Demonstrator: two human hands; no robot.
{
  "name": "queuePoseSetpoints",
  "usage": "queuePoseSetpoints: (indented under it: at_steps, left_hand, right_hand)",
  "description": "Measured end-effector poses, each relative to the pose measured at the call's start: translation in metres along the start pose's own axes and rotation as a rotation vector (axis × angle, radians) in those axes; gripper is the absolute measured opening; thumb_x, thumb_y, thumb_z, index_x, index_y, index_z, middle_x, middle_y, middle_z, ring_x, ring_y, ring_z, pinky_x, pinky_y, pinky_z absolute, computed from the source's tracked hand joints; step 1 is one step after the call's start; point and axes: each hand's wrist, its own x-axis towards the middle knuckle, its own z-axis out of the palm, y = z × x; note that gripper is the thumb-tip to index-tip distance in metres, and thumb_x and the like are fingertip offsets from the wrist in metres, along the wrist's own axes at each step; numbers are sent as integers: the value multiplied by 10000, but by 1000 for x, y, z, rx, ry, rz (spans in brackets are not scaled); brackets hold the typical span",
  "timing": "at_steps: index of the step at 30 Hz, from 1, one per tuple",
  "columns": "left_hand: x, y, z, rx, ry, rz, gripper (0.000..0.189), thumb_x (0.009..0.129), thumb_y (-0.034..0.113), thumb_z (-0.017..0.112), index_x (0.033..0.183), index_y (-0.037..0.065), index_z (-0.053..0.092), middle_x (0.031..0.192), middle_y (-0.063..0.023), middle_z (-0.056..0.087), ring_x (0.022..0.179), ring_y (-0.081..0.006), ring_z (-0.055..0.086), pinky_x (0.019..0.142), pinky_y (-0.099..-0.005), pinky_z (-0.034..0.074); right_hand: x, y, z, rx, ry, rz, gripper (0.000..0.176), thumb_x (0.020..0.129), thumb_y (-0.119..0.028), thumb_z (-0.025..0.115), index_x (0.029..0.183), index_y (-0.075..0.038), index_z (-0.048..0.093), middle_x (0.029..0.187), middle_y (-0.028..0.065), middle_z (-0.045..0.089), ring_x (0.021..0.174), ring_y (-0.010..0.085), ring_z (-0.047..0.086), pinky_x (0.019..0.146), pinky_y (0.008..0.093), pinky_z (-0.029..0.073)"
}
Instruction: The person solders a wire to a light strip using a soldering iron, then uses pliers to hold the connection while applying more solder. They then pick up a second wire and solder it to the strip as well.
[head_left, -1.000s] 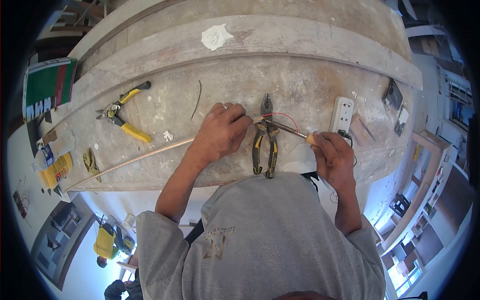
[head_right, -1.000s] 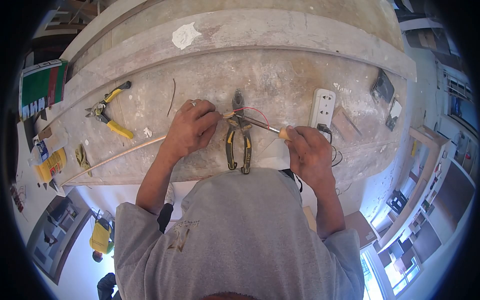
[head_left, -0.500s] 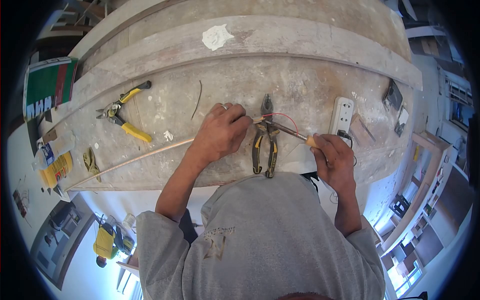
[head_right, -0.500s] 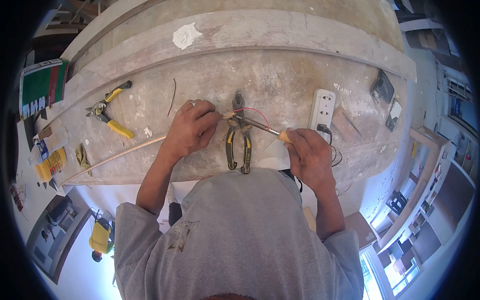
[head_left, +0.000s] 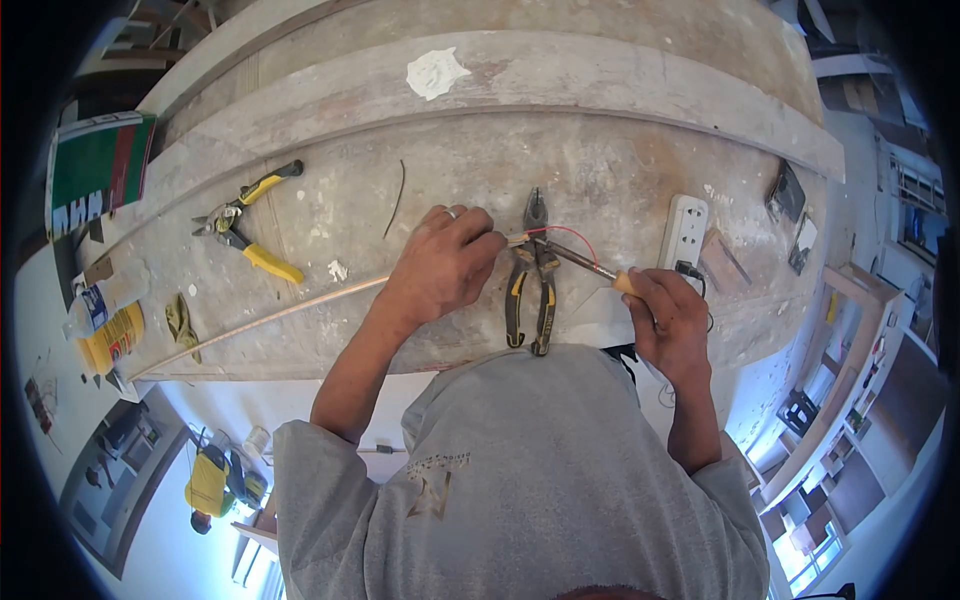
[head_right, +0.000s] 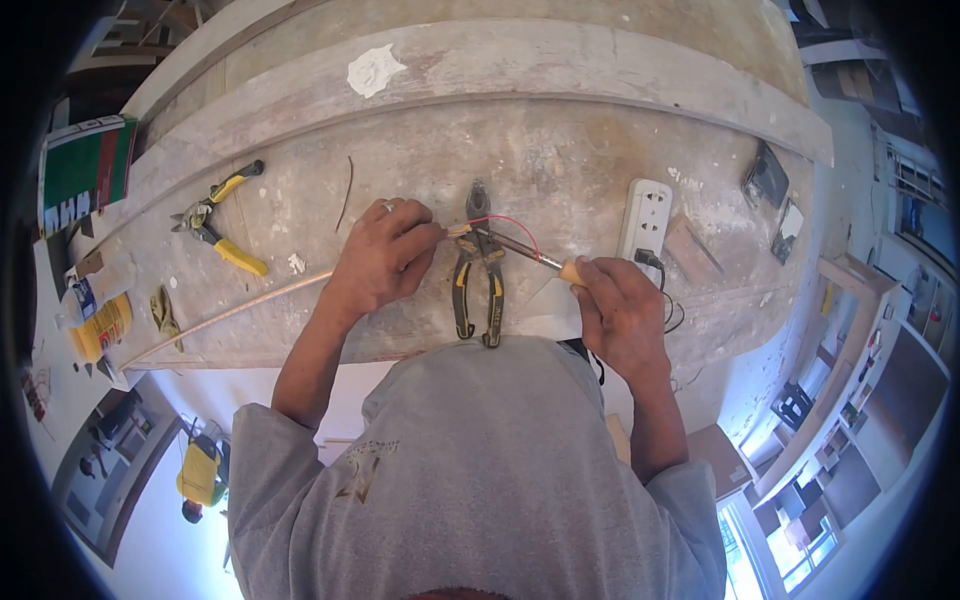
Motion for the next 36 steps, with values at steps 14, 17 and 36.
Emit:
queuePoseSetpoints:
  at_steps: [14, 17, 36]
  left_hand:
    - [0, 0, -1, 4, -27, -14, 190, 830, 50, 777, 1007, 90, 720, 983, -78, 616, 925, -290, 646, 838, -437, 488]
    - [0, 0, 0, 4, -20, -11, 189, 828, 49, 776, 1003, 92, 721, 983, -78, 614, 930, -289, 646, 841, -437, 488]
    - [-3, -3, 1, 17, -31, -5, 330, 766, 1, 800, 1077, 101, 751, 1025, -65, 645, 902, -278, 653, 821, -419, 490]
  right_hand:
    - [5, -1, 0, -104, 45, -75, 341, 777, 23, 817, 1111, -27, 770, 1014, 118, 713, 864, 326, 699, 772, 442, 557]
    - [7, -1, 1, -129, 71, -107, 324, 782, 19, 807, 1099, -38, 775, 1013, 106, 713, 848, 312, 690, 759, 428, 539]
    - [11, -2, 2, -222, 162, -194, 267, 777, 30, 771, 1034, -42, 777, 1029, 88, 717, 858, 281, 674, 747, 423, 486]
